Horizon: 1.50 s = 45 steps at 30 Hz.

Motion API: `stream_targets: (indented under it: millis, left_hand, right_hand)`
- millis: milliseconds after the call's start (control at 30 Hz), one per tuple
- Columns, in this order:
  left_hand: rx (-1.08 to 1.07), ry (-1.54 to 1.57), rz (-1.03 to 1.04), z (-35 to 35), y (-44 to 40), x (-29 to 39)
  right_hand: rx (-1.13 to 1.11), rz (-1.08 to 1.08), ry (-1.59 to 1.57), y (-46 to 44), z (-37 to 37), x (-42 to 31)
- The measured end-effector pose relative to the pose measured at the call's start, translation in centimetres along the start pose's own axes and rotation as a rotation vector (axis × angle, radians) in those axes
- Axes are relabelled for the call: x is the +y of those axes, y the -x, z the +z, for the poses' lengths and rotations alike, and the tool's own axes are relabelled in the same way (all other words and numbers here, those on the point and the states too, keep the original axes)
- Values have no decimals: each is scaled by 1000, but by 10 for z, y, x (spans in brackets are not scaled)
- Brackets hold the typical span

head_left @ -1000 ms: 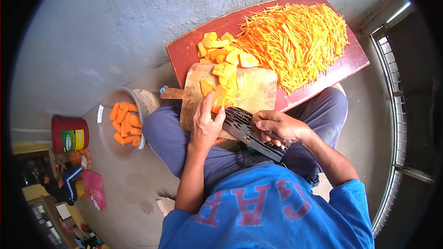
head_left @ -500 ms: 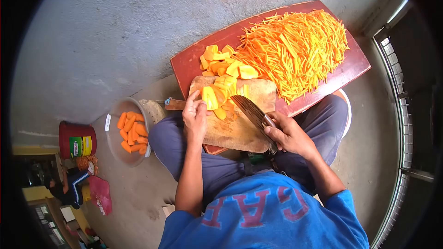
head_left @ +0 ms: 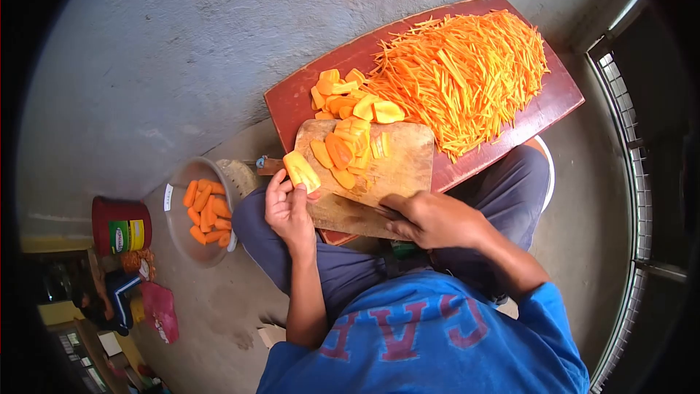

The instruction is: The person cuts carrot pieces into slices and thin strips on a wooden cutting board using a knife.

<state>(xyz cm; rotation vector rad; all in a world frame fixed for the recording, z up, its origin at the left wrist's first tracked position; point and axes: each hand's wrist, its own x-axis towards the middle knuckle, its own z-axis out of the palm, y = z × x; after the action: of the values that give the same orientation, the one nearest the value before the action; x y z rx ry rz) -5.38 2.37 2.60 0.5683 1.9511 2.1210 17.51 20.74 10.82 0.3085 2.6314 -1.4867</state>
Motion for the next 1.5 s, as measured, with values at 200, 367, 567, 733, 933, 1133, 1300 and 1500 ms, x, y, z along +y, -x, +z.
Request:
stream_targets:
  millis: [200, 367, 567, 733, 933, 1133, 1300, 1500]
  left_hand:
    - [9, 40, -49, -15, 11, -17]
    - [-60, 54, -55, -6, 15, -18]
    - [-222, 32, -120, 6, 25, -28]
    - [-326, -45, -284, 6, 25, -24]
    - [-437, -256, -373, 2, 27, -15]
    - [-496, -552, -43, -2, 22, -13]
    - [-659, -707, 84, 1, -4, 16]
    - [-736, -834, 293, 7, 2, 12]
  right_hand:
    - [10, -104, 134, -56, -14, 11]
    - [50, -7, 214, -70, -30, 19]
    - [248, -97, 176, -74, -53, 49]
    - [270, 48, 137, -73, -76, 61]
    - [371, 94, -9, -57, -74, 57]
    - [289, 182, -624, -1, -22, 41]
    - [288, 151, -909, 31, 20, 43]
    - [387, 218, -734, 46, 32, 29]
